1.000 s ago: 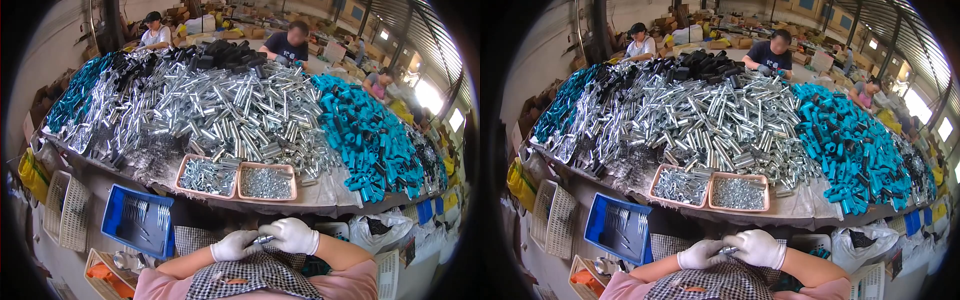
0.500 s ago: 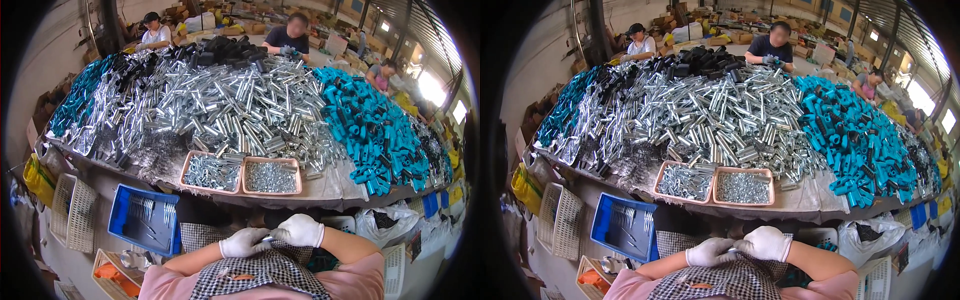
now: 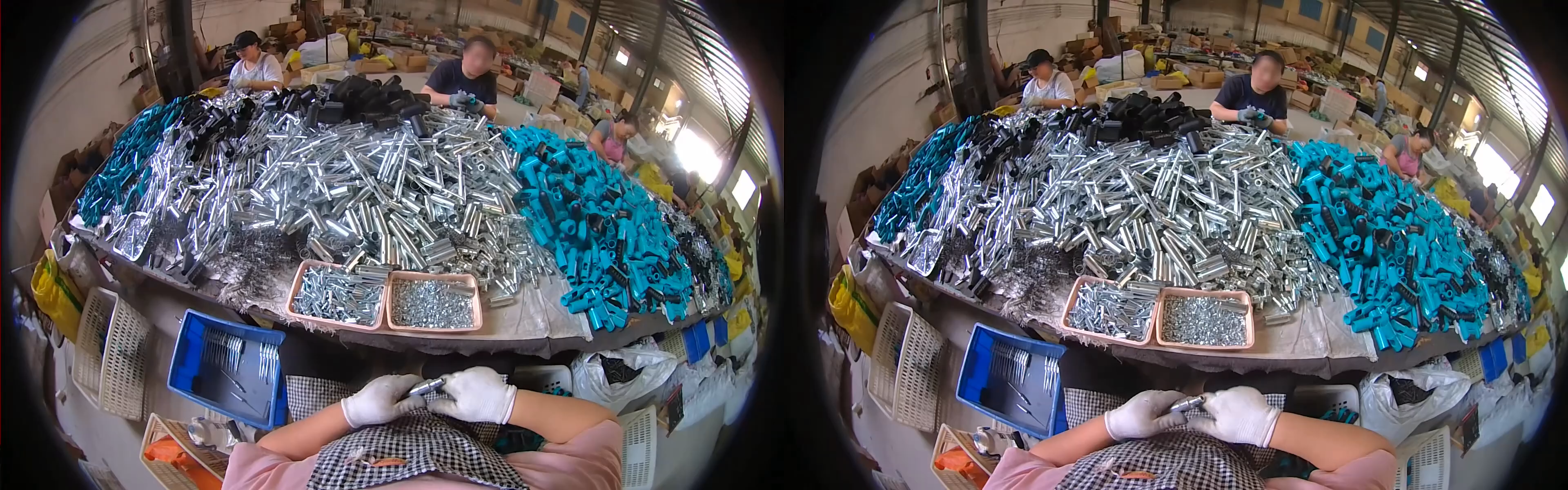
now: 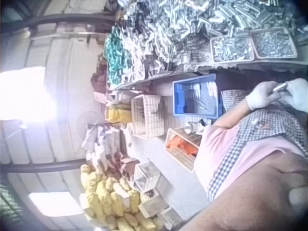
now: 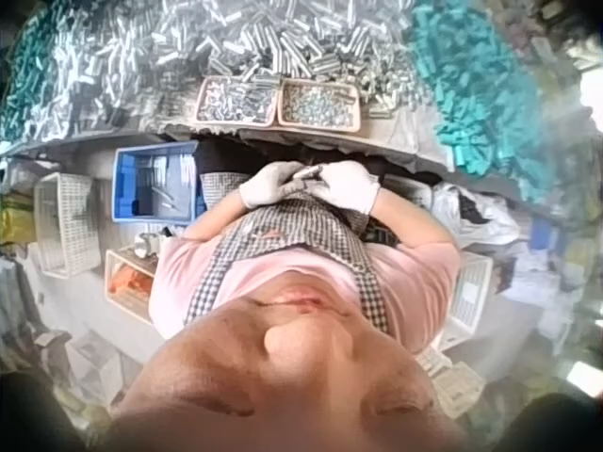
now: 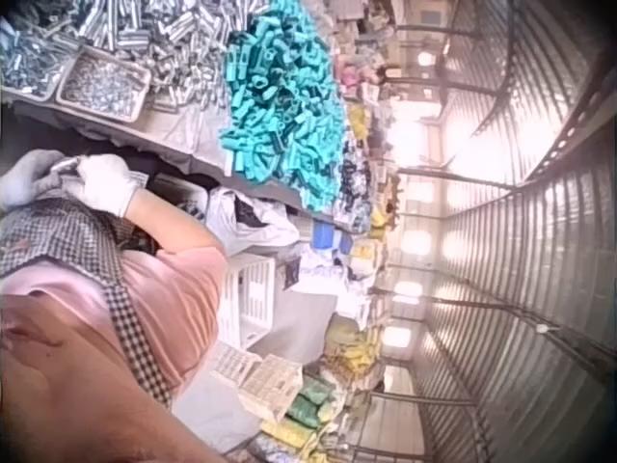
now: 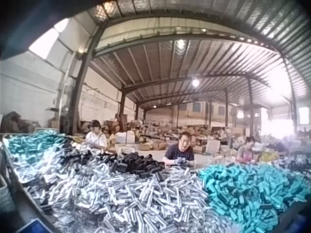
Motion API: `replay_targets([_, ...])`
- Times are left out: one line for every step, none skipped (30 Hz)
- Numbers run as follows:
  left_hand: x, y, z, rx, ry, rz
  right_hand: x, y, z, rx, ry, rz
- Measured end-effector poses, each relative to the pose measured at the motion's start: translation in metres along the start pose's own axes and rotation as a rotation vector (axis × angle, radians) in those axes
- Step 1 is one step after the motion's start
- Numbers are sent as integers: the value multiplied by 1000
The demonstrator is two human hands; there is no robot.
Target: Assembling metal tube components into plastic handles and securing them with screws using a power screwdriver.
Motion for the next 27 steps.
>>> replay_targets([1,0,4,0,0,-5,1,18,2,52,-22,-118])
replay_targets([0,-2,9,-22,-32,1,7,42,8,39,83,-418])
replay_targets([1,-3,11,-44,-64,7,3,41,6,40,87,-419])
replay_targets([-1,-4,14,-44,-66,8,-3,28,8,92,135,-284])
replay_targets([-3,-7,21,-53,-18,40,-8,14,11,144,182,-150])
replay_targets([-4,-10,27,-63,30,72,-10,14,8,158,173,-149])
replay_targets([-4,-13,27,-64,28,75,-11,15,7,159,169,-151])
replay_targets([-4,-12,23,-87,11,44,-12,13,6,172,184,-108])
replay_targets([-3,-11,19,-112,-8,13,-14,11,6,187,198,-66])
replay_targets([0,-15,20,-151,7,-20,-13,9,5,162,193,-77])
replay_targets([1,-19,19,-152,2,-19,-13,9,5,165,190,-78])
replay_targets([2,-20,19,-195,-1,-41,-13,5,3,135,165,-10])
replay_targets([3,-21,20,-230,2,-59,-13,-3,-1,98,139,64])
replay_targets([3,-24,21,-225,3,-53,-13,-4,-1,93,134,68])
replay_targets([4,-24,22,-221,-9,-68,-13,-5,-1,59,139,54])
replay_targets([6,-24,18,-219,-24,-84,-11,-6,0,27,143,39])
replay_targets([9,-19,13,-216,-38,-124,-11,-1,-2,-55,124,-39])
replay_targets([13,-12,9,-150,-57,-162,-12,1,-5,-139,103,-115])
replay_targets([19,0,11,-54,-52,-244,-18,-2,-13,-249,110,-201])
replay_targets([27,23,-4,147,-101,-403,-21,16,-11,-458,110,-256])
replay_targets([41,48,3,184,-71,-579,-24,15,-10,-450,202,-333])
replay_targets([52,74,5,405,-35,-759,-23,30,-2,-411,231,-408])
replay_targets([63,102,-6,464,-157,-918,-22,36,9,-285,300,-462])
replay_targets([72,118,3,803,-281,-1112,-19,44,22,-214,378,-583])
replay_targets([74,128,29,1347,-451,-1136,-21,40,29,-220,405,-536])
replay_targets([79,130,32,1417,-358,-1291,-27,41,30,-133,335,-443])
replay_targets([81,128,50,1423,-286,-1232,-37,25,17,-280,216,-197])
Point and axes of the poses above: each hand's wrist, its own x-axis away from the middle knuckle, its own y-axis out of the back of the hand, z = x × y, the point moved 10 cm from there along -x, towards the middle knuckle, and after that the axes turned 9 degrees about x, right-handed, at the moved point
